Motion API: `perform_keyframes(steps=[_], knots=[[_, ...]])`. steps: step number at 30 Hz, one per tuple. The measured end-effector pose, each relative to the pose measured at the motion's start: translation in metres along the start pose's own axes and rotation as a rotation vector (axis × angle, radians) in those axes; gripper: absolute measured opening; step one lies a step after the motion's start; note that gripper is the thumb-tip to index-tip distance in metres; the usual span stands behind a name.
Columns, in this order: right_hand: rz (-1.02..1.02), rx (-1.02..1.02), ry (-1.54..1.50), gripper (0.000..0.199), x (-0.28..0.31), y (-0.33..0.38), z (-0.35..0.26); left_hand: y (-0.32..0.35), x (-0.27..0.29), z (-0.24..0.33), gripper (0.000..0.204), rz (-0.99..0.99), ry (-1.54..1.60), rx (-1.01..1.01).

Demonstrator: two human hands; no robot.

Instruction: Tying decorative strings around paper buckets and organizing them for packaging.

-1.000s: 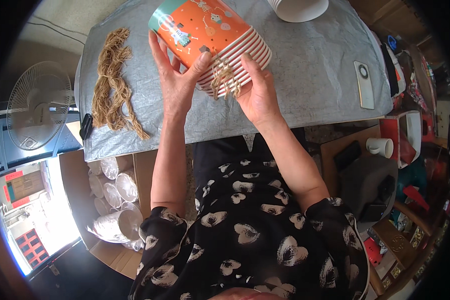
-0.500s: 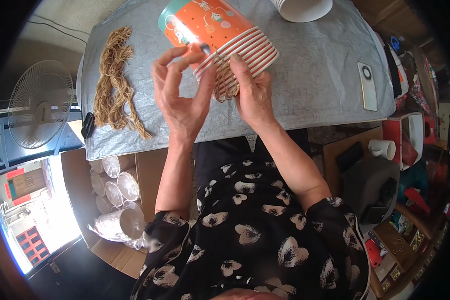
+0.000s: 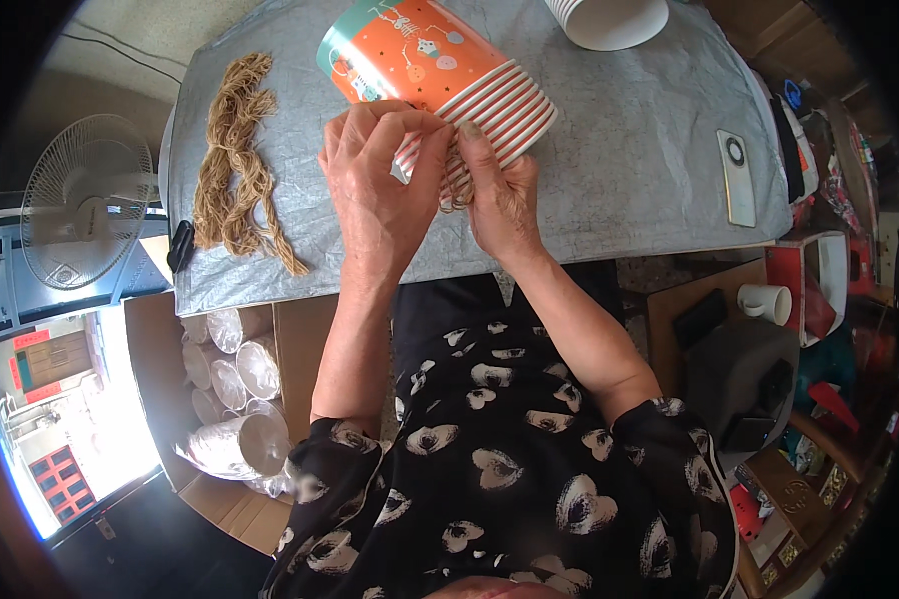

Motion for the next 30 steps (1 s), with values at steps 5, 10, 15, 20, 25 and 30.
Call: perform_keyframes(steps=[5,10,15,20,25,30], knots=[[0.026,-0.002,-0.041,0.032,0.0,0.001,-0.001,0.0,-0.002,0.002,0.01,-0.049,-0.014,-0.022],[-0.008,-0.004,-0.137,0.034,0.0,-0.006,-0.01,0.029,-0.007,-0.028,0.008,0.122,0.558,0.29],[0.012,-0.017,-0.095,0.035,-0.002,-0.001,-0.01,0.023,0.005,-0.014,0.015,0.148,0.231,0.118],[0.046,0.001,0.013,0.038,0.005,0.001,-0.004,0.001,-0.003,0.005,0.022,0.004,0.023,-0.073],[0.066,-0.012,-0.008,0.04,0.004,0.001,-0.002,0.003,-0.007,0.001,0.015,-0.016,0.015,-0.074],[0.057,-0.037,-0.143,0.037,0.007,-0.001,-0.007,0.022,-0.008,-0.009,0.013,0.039,0.081,-0.03]])
Point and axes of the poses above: each hand's wrist, its own y-axis away from the middle knuckle, its own x-axis out of the back of the hand, z = x × y, the point moved 6 cm from there along -y, towards the middle knuckle, and after that the axes turned 15 degrees about -x, right-handed, at the moved point
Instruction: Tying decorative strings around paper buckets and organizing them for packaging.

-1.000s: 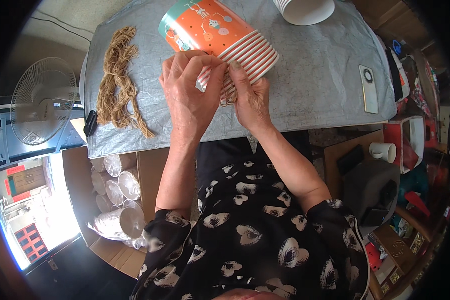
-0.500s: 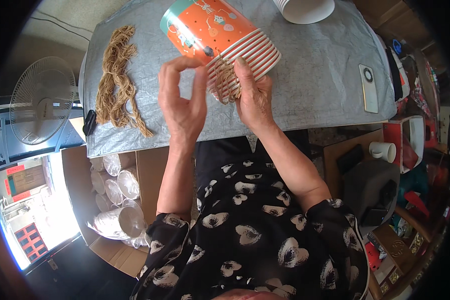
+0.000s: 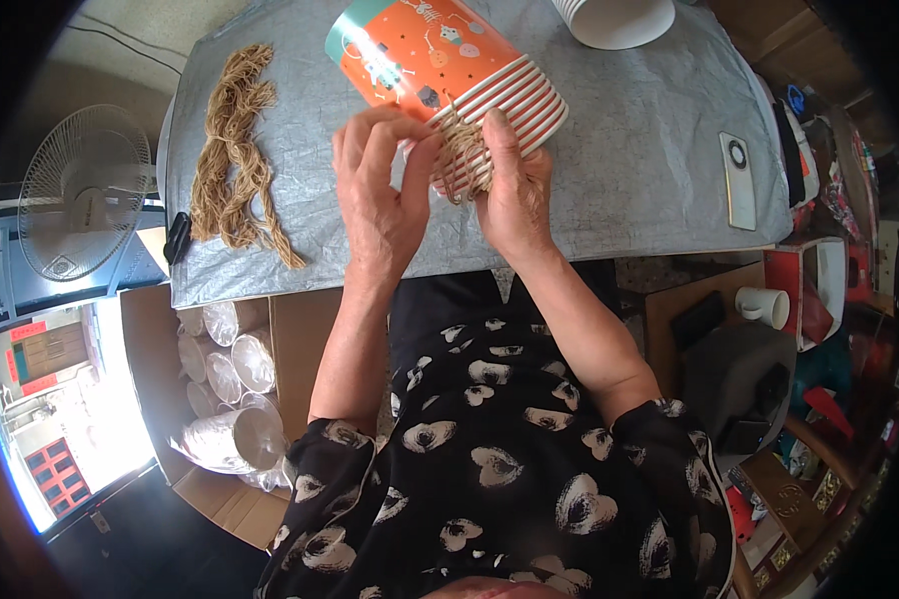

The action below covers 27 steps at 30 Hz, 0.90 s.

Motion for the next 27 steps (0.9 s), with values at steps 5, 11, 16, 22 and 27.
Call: perform_keyframes(steps=[5,11,16,22,27], knots=[[-0.065,0.001,-0.006,0.036,0.001,-0.002,-0.001,0.015,0.009,-0.001,0.015,0.107,-0.021,0.067],[-0.087,-0.115,-0.081,0.049,-0.001,0.003,-0.001,0.002,-0.014,0.033,0.05,-0.13,-0.069,-0.186],[-0.101,-0.089,-0.143,0.054,0.002,-0.004,-0.002,0.041,-0.025,0.019,0.046,-0.146,-0.137,-0.257],[-0.086,-0.061,-0.195,0.054,0.004,-0.01,-0.017,0.073,-0.006,-0.003,0.039,-0.156,-0.189,-0.227],[-0.089,-0.078,-0.127,0.054,0.007,-0.004,-0.011,0.056,0.02,-0.039,0.049,0.063,0.049,0.175]])
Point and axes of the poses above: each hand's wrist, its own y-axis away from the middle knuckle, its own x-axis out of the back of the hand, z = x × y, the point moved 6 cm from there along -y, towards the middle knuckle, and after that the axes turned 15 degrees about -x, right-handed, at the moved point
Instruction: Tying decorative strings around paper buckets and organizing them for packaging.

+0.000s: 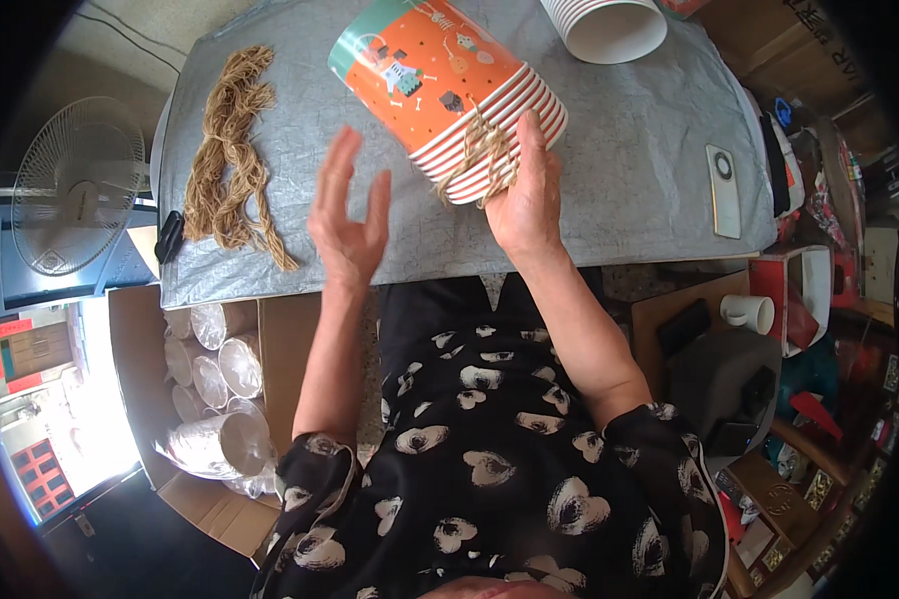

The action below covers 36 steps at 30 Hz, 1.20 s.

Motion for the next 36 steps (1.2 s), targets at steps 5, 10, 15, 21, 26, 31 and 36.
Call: perform_keyframes(steps=[5,10,15,21,26,31,36], knots=[[-0.02,-0.034,0.087,0.05,0.004,0.006,0.009,-0.055,0.015,-0.018,0.08,0.039,0.183,0.09],[-0.063,-0.027,0.171,0.04,-0.001,0.006,0.016,-0.06,0.016,-0.037,0.082,-0.014,0.291,0.274],[-0.112,-0.1,0.278,0.024,-0.007,0.007,0.019,-0.045,0.024,-0.045,0.074,0.089,0.291,0.296],[-0.082,-0.191,0.49,0.036,-0.021,-0.005,0.043,-0.059,0.043,-0.049,0.067,0.224,0.296,0.224],[-0.198,-0.336,0.406,0.055,-0.03,-0.047,0.095,-0.109,0.066,-0.031,0.056,0.158,-0.212,-0.211],[-0.208,-0.524,0.193,0.064,-0.044,-0.058,0.128,-0.131,0.041,-0.063,0.034,0.04,-0.194,-0.232],[-0.255,-0.499,0.565,0.051,-0.026,-0.028,0.131,-0.148,0.038,-0.071,0.049,-0.014,-0.29,-0.242]])
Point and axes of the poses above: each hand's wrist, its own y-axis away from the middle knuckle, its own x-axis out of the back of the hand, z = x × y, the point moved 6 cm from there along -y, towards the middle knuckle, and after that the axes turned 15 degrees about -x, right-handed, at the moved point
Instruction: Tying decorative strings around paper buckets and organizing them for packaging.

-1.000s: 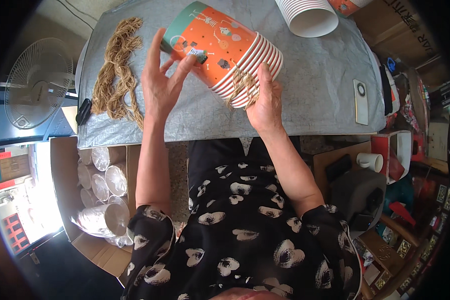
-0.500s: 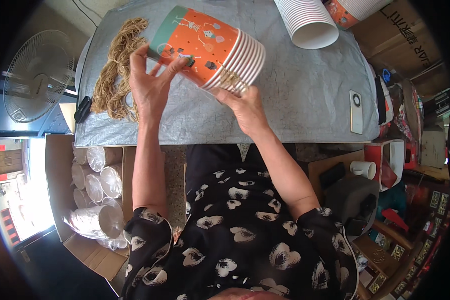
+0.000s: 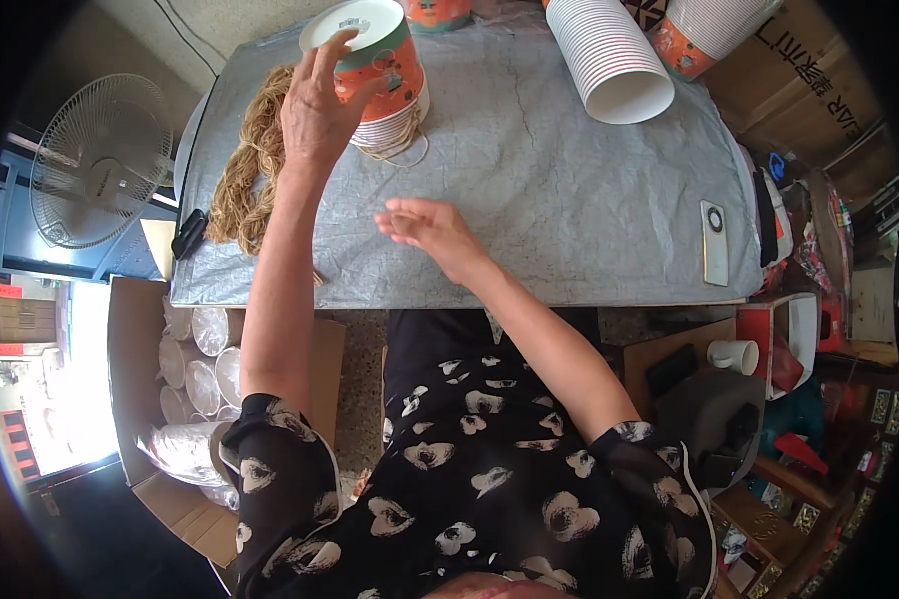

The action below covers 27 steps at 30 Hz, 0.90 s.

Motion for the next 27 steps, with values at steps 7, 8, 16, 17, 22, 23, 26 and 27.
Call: perform_keyframes(steps=[7,8,16,17,22,23,26,27], knots=[[0.258,0.176,0.131,0.024,0.055,0.046,0.013,-0.012,-0.014,-0.014,0.045,-0.012,0.028,0.013],[0.257,0.176,0.133,0.024,0.062,0.052,0.015,-0.014,-0.017,-0.015,0.043,-0.002,0.071,0.005],[0.434,0.356,0.243,0.02,0.085,0.083,0.01,-0.029,-0.049,-0.012,0.034,0.101,0.159,-0.115],[0.443,0.333,0.292,0.02,0.083,0.082,0.009,-0.031,-0.052,-0.011,0.039,0.103,0.119,-0.121],[0.433,0.339,0.281,0.02,0.088,0.087,0.012,-0.007,-0.068,0.042,0.04,0.181,0.154,-0.1],[0.417,0.325,0.273,0.02,0.087,0.085,0.012,0.013,-0.076,0.057,0.04,0.117,0.223,-0.212],[0.39,0.339,0.298,0.021,0.081,0.084,0.009,0.088,-0.127,0.069,0.055,-0.504,0.221,-0.422],[0.391,0.336,0.297,0.021,0.082,0.085,0.01,0.105,-0.13,0.064,0.053,-0.555,0.17,-0.302]])
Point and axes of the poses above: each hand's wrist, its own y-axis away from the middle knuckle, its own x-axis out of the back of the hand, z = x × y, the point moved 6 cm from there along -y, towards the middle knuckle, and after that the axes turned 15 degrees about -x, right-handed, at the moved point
